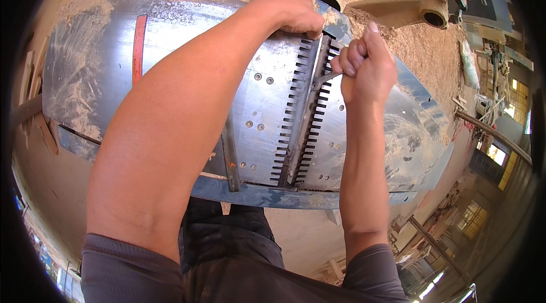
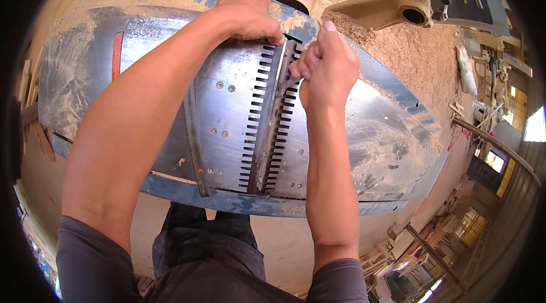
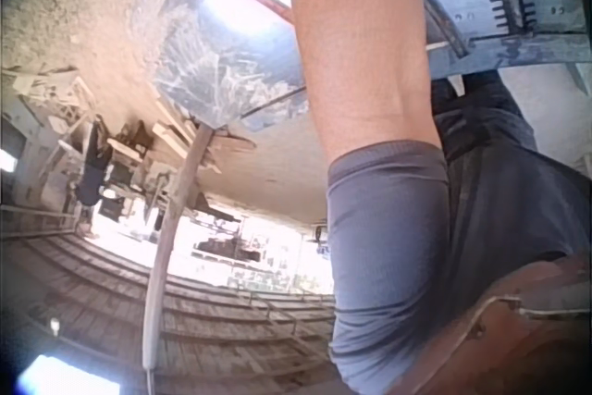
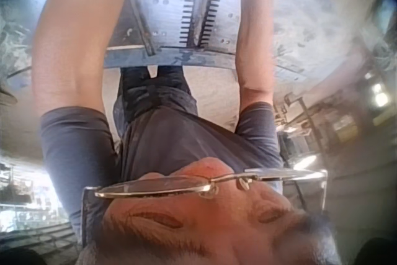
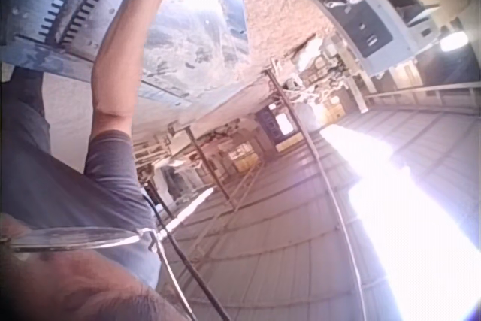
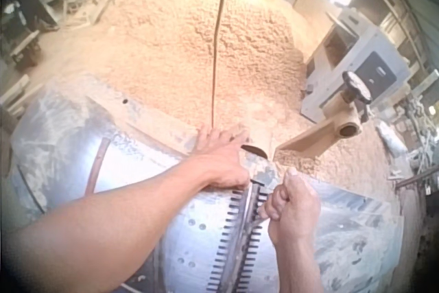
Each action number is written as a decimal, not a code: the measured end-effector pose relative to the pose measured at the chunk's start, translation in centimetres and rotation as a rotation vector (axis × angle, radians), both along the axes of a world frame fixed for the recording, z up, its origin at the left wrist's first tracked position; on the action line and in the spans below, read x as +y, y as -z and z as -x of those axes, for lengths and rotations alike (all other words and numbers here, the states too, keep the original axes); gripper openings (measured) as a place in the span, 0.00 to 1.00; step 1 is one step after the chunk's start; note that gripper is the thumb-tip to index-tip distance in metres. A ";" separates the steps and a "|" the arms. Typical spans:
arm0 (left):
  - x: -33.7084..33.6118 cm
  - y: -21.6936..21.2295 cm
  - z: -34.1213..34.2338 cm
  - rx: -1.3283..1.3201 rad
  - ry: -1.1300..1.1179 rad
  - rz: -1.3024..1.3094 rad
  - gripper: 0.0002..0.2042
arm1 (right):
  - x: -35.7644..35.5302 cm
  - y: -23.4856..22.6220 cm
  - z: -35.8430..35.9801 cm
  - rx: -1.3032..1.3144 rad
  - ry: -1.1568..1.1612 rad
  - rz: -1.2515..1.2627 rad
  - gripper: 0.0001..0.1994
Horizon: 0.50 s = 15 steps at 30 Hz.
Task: The person uses a wrench to tighten bolts on a metal machine surface, then uses a ruler to measure the gap between two metal plates. The person continues to adjust the machine using the wrench and ruler.
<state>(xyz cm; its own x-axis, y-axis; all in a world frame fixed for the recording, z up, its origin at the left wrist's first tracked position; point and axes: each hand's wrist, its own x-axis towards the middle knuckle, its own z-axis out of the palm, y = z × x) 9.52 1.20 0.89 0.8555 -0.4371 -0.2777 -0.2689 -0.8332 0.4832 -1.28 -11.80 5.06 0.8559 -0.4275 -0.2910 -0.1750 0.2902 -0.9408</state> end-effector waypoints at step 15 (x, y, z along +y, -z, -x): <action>-0.1 0.8 -0.2 -0.062 0.003 -0.009 0.60 | 0.9 0.3 1.6 -0.063 0.094 -0.010 0.18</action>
